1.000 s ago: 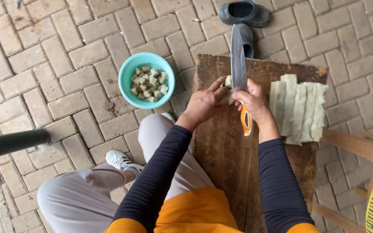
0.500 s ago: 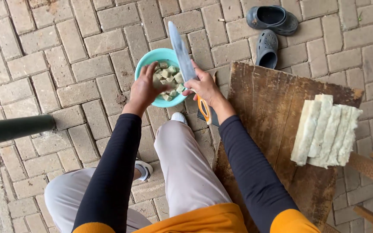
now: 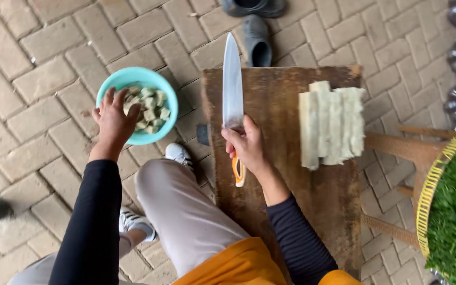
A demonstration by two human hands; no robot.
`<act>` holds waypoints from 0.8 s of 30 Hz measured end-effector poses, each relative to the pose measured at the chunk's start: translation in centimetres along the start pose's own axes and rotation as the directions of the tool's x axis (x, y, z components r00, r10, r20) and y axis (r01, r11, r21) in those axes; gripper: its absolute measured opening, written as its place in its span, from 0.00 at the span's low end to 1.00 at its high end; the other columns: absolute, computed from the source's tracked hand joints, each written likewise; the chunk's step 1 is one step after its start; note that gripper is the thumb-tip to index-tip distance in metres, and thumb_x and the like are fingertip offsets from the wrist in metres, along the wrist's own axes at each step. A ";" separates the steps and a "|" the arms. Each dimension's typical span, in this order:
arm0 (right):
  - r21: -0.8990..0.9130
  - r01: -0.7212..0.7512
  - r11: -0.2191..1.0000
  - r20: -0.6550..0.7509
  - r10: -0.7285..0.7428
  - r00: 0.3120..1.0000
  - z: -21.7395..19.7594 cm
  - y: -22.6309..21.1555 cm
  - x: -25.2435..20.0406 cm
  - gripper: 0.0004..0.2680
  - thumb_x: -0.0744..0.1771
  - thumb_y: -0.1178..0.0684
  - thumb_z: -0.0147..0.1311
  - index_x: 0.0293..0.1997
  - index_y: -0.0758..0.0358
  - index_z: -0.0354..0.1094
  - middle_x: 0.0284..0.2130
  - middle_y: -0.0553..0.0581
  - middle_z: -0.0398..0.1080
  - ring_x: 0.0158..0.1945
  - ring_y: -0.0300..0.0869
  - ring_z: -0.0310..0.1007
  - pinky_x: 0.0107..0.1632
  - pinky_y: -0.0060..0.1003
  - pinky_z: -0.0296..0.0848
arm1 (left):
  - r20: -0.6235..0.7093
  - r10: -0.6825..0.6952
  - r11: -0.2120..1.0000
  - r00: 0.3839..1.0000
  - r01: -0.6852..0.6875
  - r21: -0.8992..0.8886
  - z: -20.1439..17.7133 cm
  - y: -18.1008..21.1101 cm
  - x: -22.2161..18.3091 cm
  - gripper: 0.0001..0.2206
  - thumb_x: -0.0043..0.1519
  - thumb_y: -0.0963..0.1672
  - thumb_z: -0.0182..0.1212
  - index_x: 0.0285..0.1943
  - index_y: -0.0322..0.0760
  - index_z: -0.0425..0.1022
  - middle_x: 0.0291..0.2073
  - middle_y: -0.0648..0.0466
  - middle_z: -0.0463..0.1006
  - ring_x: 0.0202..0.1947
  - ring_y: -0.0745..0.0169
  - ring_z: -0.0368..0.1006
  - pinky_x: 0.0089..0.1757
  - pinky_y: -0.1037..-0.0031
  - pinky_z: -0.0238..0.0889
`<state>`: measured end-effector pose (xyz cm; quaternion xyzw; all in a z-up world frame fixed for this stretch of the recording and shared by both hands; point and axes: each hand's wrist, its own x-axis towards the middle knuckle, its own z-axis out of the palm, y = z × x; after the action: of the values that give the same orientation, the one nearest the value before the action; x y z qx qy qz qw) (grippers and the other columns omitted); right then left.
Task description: Cutting blocks of tempeh into small cubes on a wooden board with a knife.
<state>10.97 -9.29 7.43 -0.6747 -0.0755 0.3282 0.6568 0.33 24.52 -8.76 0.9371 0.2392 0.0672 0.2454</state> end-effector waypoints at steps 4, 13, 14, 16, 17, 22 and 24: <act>-0.219 0.040 0.975 -0.345 -0.116 0.932 -8.4 1.2 -4.0 0.07 0.67 0.55 0.60 0.43 0.62 0.65 0.29 0.49 0.72 0.27 0.31 0.74 0.21 0.26 0.70 | 0.040 0.140 0.983 0.989 -0.134 -0.125 -1.9 11.3 0.9 0.23 0.63 0.48 0.66 0.68 0.43 0.73 0.66 0.45 0.73 0.64 0.42 0.67 0.61 0.44 0.53; -0.081 0.050 0.995 -0.768 -0.094 0.633 -24.2 2.8 -15.1 0.05 0.68 0.60 0.57 0.44 0.65 0.65 0.29 0.50 0.70 0.25 0.33 0.69 0.23 0.28 0.70 | 0.490 0.808 0.293 0.327 -0.945 0.146 4.5 40.2 -5.3 0.30 0.60 0.43 0.57 0.74 0.50 0.58 0.73 0.53 0.57 0.72 0.53 0.51 0.68 0.47 0.42; -0.066 0.037 0.997 -0.770 -0.074 0.634 -24.5 2.9 -15.8 0.05 0.67 0.60 0.58 0.44 0.65 0.66 0.29 0.50 0.70 0.25 0.33 0.69 0.23 0.28 0.70 | 0.528 0.788 0.275 0.316 -0.949 0.157 5.5 41.2 -5.7 0.29 0.62 0.43 0.57 0.75 0.51 0.56 0.75 0.55 0.54 0.75 0.54 0.47 0.69 0.47 0.39; -0.041 0.026 0.999 -0.773 -0.048 0.633 -24.8 3.6 -16.8 0.05 0.67 0.60 0.58 0.45 0.66 0.67 0.29 0.50 0.70 0.25 0.32 0.68 0.23 0.28 0.70 | 0.572 0.764 0.249 0.300 -0.954 0.168 6.7 42.3 -6.1 0.29 0.65 0.44 0.56 0.77 0.52 0.54 0.77 0.57 0.51 0.77 0.55 0.43 0.71 0.46 0.35; -0.033 0.008 0.999 -0.774 -0.031 0.633 -24.8 4.1 -17.1 0.05 0.67 0.60 0.59 0.44 0.66 0.67 0.29 0.50 0.70 0.25 0.32 0.68 0.23 0.28 0.69 | 0.596 0.747 0.206 0.295 -0.955 0.214 6.8 42.4 -6.1 0.31 0.63 0.43 0.58 0.77 0.51 0.53 0.76 0.56 0.50 0.76 0.54 0.43 0.69 0.46 0.35; 0.011 -0.036 0.999 -0.760 0.031 0.649 -23.8 5.8 -16.7 0.05 0.67 0.59 0.60 0.42 0.66 0.67 0.28 0.51 0.71 0.24 0.32 0.68 0.21 0.28 0.68 | 0.617 0.722 0.181 0.313 -0.946 0.268 7.1 41.5 -5.9 0.32 0.63 0.42 0.61 0.79 0.49 0.57 0.75 0.53 0.55 0.75 0.50 0.48 0.69 0.51 0.42; -0.030 -0.098 0.995 -0.749 0.042 0.661 -23.3 5.8 -16.4 0.06 0.66 0.58 0.60 0.41 0.64 0.65 0.29 0.50 0.72 0.24 0.32 0.70 0.21 0.28 0.70 | 0.552 0.781 0.117 0.293 -0.936 0.331 5.6 42.5 -5.7 0.21 0.63 0.42 0.63 0.66 0.46 0.69 0.72 0.53 0.63 0.76 0.50 0.54 0.68 0.53 0.46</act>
<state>9.02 -38.29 5.86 -0.7741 0.2154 0.0450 0.5935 14.37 -13.10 7.27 0.9170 -0.3774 0.0019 -0.1294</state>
